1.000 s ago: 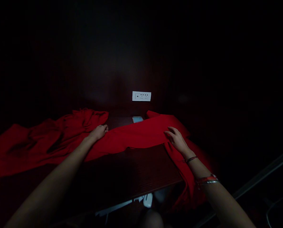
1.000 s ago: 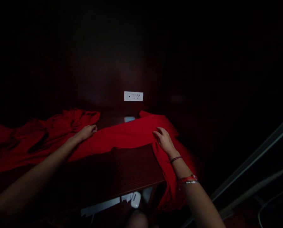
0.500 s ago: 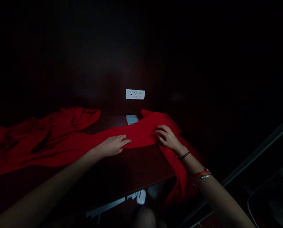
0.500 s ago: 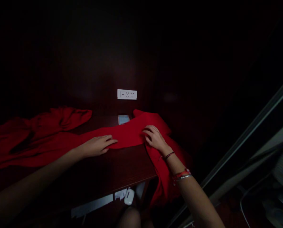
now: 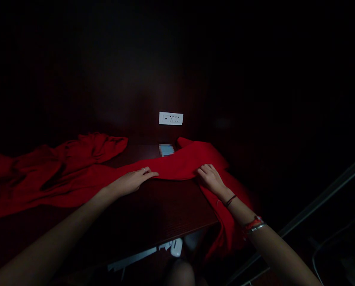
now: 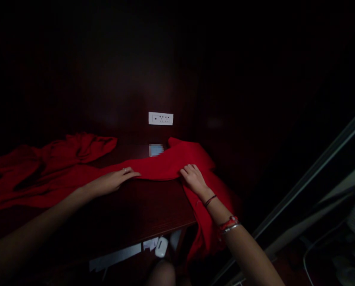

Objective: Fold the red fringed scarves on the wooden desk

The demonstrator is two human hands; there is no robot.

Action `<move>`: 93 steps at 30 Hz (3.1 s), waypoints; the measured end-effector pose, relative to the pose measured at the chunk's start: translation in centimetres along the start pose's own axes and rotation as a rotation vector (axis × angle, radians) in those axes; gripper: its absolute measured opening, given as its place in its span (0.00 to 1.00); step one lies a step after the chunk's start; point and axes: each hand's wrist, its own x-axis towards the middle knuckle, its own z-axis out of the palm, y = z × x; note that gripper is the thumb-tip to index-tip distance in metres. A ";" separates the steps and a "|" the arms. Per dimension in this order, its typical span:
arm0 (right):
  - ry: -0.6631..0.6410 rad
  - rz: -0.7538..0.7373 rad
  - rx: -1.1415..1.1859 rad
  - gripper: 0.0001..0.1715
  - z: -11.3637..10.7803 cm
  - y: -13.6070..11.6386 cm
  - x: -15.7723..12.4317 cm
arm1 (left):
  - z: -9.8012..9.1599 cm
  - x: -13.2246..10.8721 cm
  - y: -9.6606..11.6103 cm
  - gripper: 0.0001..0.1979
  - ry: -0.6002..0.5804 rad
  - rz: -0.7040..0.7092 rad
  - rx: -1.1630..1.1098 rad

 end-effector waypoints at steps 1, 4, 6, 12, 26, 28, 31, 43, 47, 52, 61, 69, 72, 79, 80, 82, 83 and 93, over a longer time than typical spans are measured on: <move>0.006 0.004 -0.012 0.09 0.0 0.0 -0.1 | -0.2 0.0 0.4 0.29 -0.015 0.019 0.019; 0.033 0.018 -0.028 0.11 -0.1 0.1 -0.4 | -0.5 0.0 1.2 0.25 -0.028 0.063 0.097; 0.053 0.023 -0.016 0.12 -0.1 0.2 -0.6 | -0.5 0.2 1.3 0.24 -0.020 0.056 0.154; 0.126 0.099 0.080 0.12 0.0 0.9 -1.2 | -0.5 0.3 -0.4 0.25 0.036 0.045 0.252; -0.047 -0.213 0.088 0.13 -1.7 -0.9 1.6 | -1.8 -0.3 0.9 0.15 -0.109 -0.028 0.354; -0.103 -0.265 0.037 0.11 -1.3 -1.4 2.0 | -1.8 -0.4 0.4 0.15 -0.108 -0.072 0.349; -0.111 -0.211 0.003 0.11 -0.7 -1.4 2.1 | -1.6 -0.4 -0.3 0.13 -0.083 -0.104 0.322; -0.196 -0.288 0.000 0.10 -0.6 -0.9 1.5 | -0.7 0.2 0.8 0.13 -0.118 0.041 0.282; -0.153 -0.307 -0.013 0.12 -1.0 -2.1 2.1 | -1.2 0.1 0.7 0.12 -0.125 0.007 0.256; -0.163 -0.421 0.015 0.12 -1.0 -3.6 3.1 | -0.9 0.0 0.8 0.11 -0.098 0.032 0.197; -0.165 -0.401 0.064 0.13 0.1 -3.6 2.1 | -0.8 -0.5 -0.4 0.15 -0.295 -0.124 0.017; -0.179 -0.347 0.096 0.13 0.2 -3.7 2.1 | -0.6 3.6 1.4 0.20 0.051 -0.071 0.072; -0.189 -0.330 0.107 0.13 0.2 -3.6 2.1 | 0.7 6.8 2.0 0.20 0.014 0.009 0.044; -0.220 -0.295 0.137 0.13 -0.2 -3.7 2.0 | 3.7 8.3 -2.6 0.24 -0.237 -0.106 -0.094; -0.222 -0.292 0.144 0.13 -0.3 -3.7 2.0 | 3.8 8.0 -3.3 0.24 -0.236 -0.136 -0.089; -0.215 -0.288 0.160 0.14 -0.3 -3.7 2.1 | 3.8 7.5 -4.1 0.25 -0.248 -0.212 -0.054; -0.208 -0.284 0.170 0.14 -0.3 -3.8 2.1 | 3.6 7.3 -4.1 0.25 -0.248 -0.245 -0.027; -0.144 -0.158 0.417 0.22 -0.4 -3.4 3.4 | 3.2 6.5 -0.2 0.28 -0.179 -0.157 -0.126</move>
